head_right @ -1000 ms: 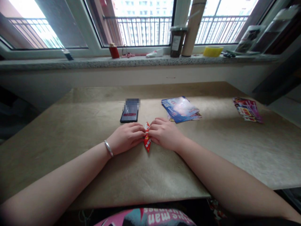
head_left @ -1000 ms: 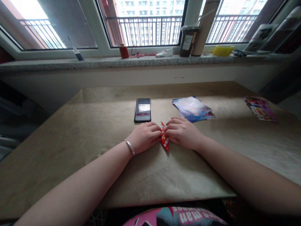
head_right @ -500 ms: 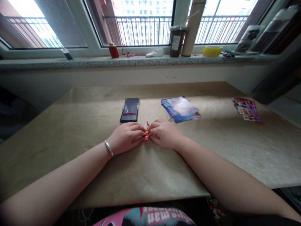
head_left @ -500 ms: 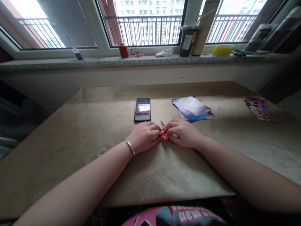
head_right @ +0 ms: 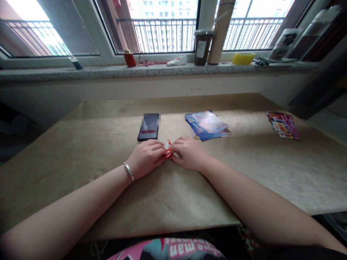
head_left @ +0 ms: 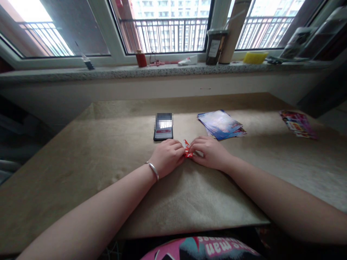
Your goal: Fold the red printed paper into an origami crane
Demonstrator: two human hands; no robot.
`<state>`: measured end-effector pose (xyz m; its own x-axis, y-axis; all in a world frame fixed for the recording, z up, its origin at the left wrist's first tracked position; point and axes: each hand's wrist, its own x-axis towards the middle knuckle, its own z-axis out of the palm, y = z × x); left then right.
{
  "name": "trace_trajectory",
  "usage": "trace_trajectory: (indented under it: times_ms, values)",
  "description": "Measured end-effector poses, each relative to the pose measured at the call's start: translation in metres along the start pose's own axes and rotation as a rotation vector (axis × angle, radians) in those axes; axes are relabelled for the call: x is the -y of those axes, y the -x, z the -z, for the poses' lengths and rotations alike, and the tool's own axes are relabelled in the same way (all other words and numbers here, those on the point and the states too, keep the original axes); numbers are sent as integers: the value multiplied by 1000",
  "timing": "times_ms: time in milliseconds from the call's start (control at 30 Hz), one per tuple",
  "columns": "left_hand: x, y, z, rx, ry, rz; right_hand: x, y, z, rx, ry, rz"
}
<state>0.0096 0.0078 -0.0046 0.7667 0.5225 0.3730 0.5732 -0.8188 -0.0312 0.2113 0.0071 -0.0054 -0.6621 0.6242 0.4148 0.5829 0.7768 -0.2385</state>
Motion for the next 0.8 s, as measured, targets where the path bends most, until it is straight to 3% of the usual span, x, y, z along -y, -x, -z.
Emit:
trace_trajectory:
  times_ms: [400,800]
  values:
    - [-2,-2,1,-25,-114,-23,6,-1,5,-16,285,141]
    - [0,-2,0,16,18,77,-3,-4,1,-22,163,148]
